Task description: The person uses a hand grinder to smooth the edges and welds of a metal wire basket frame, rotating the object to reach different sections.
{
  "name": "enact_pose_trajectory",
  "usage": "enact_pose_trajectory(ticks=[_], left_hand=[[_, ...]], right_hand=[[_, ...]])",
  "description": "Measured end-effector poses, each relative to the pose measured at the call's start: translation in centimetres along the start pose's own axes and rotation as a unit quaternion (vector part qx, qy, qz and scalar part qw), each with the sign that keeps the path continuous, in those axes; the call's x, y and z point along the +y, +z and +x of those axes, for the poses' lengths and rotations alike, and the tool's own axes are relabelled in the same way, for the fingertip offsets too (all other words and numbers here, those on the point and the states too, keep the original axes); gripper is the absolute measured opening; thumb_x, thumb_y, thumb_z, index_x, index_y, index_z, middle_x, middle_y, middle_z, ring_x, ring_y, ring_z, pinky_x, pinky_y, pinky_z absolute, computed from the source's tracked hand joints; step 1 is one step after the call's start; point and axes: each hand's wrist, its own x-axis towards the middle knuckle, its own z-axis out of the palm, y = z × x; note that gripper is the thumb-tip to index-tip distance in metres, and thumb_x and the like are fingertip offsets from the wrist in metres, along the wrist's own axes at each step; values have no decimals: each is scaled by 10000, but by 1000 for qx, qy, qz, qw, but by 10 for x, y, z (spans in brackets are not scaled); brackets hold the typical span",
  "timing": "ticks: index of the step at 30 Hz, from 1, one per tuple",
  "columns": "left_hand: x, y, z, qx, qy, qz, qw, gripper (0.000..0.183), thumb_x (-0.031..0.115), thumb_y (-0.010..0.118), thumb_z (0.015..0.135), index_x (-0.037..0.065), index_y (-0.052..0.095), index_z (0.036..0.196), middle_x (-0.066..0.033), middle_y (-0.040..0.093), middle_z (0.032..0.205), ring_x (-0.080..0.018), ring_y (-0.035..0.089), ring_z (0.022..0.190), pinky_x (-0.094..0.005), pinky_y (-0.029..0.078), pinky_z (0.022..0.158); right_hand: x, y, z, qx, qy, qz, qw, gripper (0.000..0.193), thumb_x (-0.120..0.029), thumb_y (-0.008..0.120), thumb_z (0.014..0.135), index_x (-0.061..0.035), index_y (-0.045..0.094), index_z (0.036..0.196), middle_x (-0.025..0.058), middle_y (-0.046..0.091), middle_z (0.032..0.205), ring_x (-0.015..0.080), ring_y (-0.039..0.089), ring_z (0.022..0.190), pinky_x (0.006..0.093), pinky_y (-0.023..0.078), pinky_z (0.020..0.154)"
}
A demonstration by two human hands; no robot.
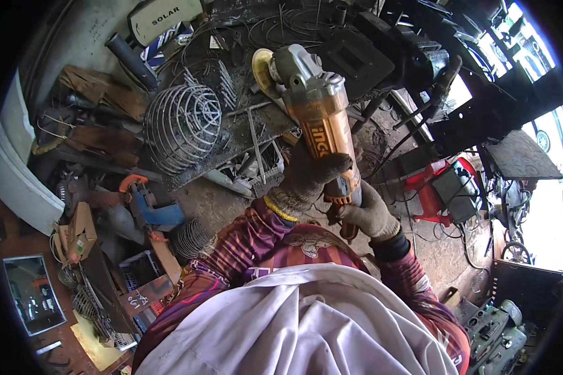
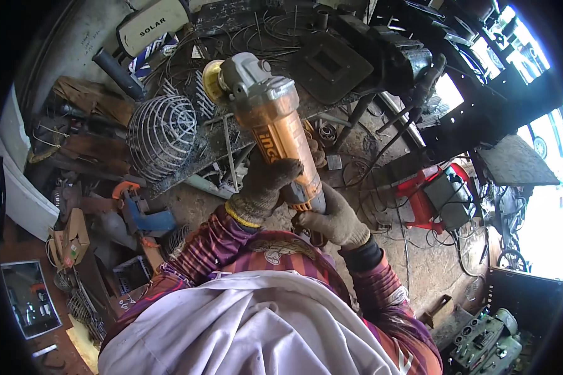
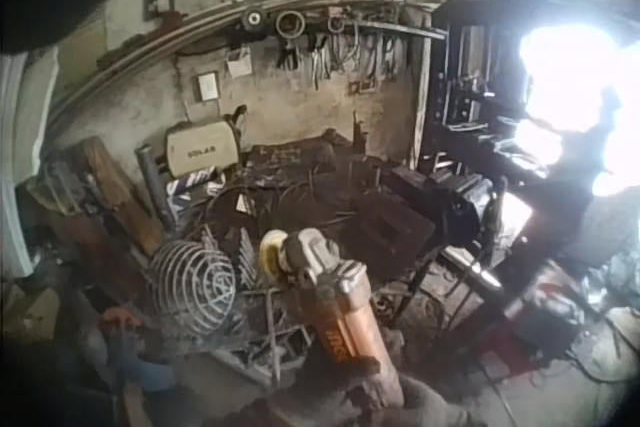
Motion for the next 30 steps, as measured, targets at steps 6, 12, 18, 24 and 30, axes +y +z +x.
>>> enact_pose_trajectory(ticks=[6, 12, 18, 24, 30], left_hand=[[-5, 8, -12, 2, 15, 18, 1000, 699, 348, 873, 748, 33, 527, 1268, -48, 631, 1052, -152, 638, 931, -308, 552, 826], [-13, 14, -23, -9, 23, 41, 999, 666, 329, 854, 772, 32, 532, 1275, -63, 647, 1070, -160, 646, 949, -323, 558, 835], [-19, 15, -28, -29, -3, 55, 998, 647, 321, 849, 781, 15, 543, 1262, -69, 667, 1046, -165, 660, 924, -319, 569, 825], [-27, 22, -33, -17, 1, 40, 999, 643, 308, 852, 781, 18, 546, 1267, -65, 666, 1048, -163, 658, 926, -315, 568, 828], [-30, 11, -36, -25, 14, 130, 991, 725, 387, 881, 730, 38, 553, 1275, -54, 654, 1069, -177, 646, 952, -331, 555, 841]], right_hand=[[0, 4, -15, 3, -1, -86, 996, 580, -53, 786, 775, -44, 517, 1288, 80, 657, 1084, 168, 660, 857, 331, 577, 723], [-9, 25, -29, 72, 5, -128, 989, 512, -4, 747, 772, -47, 540, 1239, 67, 673, 978, 160, 670, 732, 305, 574, 580], [6, 16, -38, 72, 14, -87, 993, 533, -11, 760, 773, -45, 533, 1253, 68, 670, 1012, 160, 674, 808, 307, 580, 648], [9, 10, -50, 56, 25, -69, 996, 526, 6, 744, 784, -44, 529, 1262, 68, 665, 1044, 164, 668, 876, 310, 577, 718], [16, 20, -48, 78, 58, -113, 989, 523, -34, 741, 801, -41, 534, 1281, 51, 667, 1040, 128, 648, 859, 282, 547, 744]])
